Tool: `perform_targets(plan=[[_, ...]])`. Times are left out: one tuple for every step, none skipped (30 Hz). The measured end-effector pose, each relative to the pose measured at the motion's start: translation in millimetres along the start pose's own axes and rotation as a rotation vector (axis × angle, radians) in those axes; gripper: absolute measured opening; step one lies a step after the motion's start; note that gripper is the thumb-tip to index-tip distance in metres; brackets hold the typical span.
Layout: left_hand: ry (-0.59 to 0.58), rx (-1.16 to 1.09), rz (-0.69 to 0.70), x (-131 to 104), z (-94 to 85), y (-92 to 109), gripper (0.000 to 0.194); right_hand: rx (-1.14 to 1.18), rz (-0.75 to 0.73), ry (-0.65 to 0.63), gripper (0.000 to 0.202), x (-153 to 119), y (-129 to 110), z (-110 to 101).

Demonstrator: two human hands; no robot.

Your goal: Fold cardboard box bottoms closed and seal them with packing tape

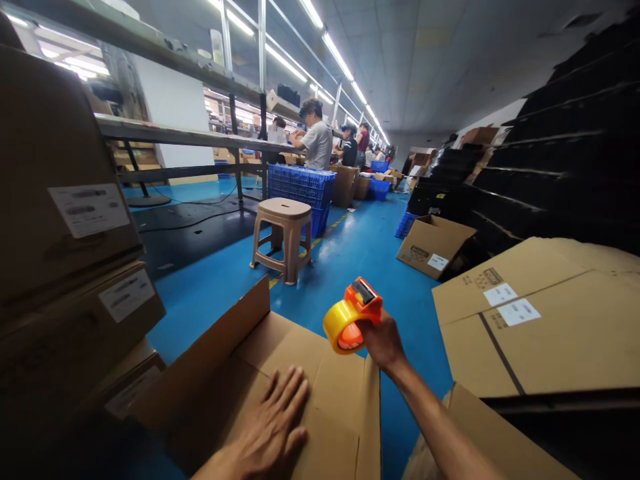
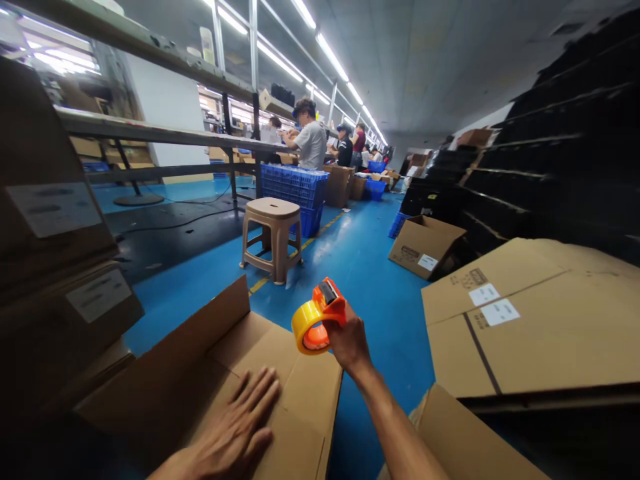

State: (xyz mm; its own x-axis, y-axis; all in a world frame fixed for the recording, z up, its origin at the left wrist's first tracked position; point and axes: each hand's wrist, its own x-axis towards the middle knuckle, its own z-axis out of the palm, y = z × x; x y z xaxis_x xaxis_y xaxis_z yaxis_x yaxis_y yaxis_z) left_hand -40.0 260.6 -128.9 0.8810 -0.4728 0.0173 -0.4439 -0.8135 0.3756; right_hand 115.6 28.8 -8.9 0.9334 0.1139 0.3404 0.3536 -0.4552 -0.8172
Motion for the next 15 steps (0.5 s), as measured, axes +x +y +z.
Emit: perform_targets(plan=[[-0.018, -0.014, 0.07, 0.4, 3.1, 6.4, 0.077, 0.006, 0.004, 0.002, 0.034, 1.4, -0.3, -0.3], [-0.035, -0.023, 0.134, 0.8, 6.9, 11.7, 0.08, 0.011, 0.006, 0.007, 0.034, 2.4, -0.4, -0.4], [-0.044, -0.024, 0.186, 1.1, 11.5, 15.5, 0.082, 0.015, 0.006, 0.011, 0.034, 3.0, -0.4, -0.3], [-0.041, -0.016, 0.219, 1.2, 16.7, 17.8, 0.084, 0.018, 0.005, 0.018, 0.034, 3.1, -0.1, 0.1], [-0.02, 0.002, 0.235, 1.1, 22.1, 18.7, 0.085, 0.016, 0.005, 0.029, 0.034, 2.5, 0.4, 0.5], [0.014, 0.028, 0.244, 0.7, 27.5, 18.3, 0.086, 0.011, 0.008, 0.054, 0.035, 1.2, 1.1, 0.8], [0.06, 0.059, 0.251, 0.1, 32.6, 17.2, 0.087, 0.008, 0.011, 0.093, 0.037, -1.0, 1.6, 0.7], [0.106, 0.09, 0.26, -0.5, 36.9, 15.9, 0.087, 0.016, 0.016, 0.144, 0.038, -4.3, 1.8, 0.1], [0.145, 0.117, 0.267, -1.2, 40.0, 14.8, 0.088, 0.043, 0.022, 0.202, 0.04, -8.9, 1.4, -1.1], [0.17, 0.136, 0.271, -1.7, 41.9, 14.2, 0.088, 0.09, 0.033, 0.258, 0.041, -14.8, 0.1, -3.1], [0.182, 0.145, 0.274, -2.0, 42.4, 14.2, 0.088, 0.15, 0.046, 0.313, 0.042, -22.2, -2.1, -5.6], [0.182, 0.147, 0.274, -2.2, 41.6, 15.0, 0.087, 0.215, 0.061, 0.36, 0.044, -30.8, -5.1, -8.5], [0.177, 0.146, 0.272, -2.2, 39.9, 16.4, 0.087, 0.269, 0.078, 0.393, 0.047, -40.5, -8.5, -11.5], [0.171, 0.146, 0.271, -2.1, 37.6, 18.2, 0.087, 0.306, 0.101, 0.421, 0.049, -51.0, -12.0, -14.2], [0.167, 0.15, 0.269, -2.0, 35.0, 20.2, 0.087, 0.33, 0.129, 0.45, 0.051, -61.9, -15.1, -16.4]])
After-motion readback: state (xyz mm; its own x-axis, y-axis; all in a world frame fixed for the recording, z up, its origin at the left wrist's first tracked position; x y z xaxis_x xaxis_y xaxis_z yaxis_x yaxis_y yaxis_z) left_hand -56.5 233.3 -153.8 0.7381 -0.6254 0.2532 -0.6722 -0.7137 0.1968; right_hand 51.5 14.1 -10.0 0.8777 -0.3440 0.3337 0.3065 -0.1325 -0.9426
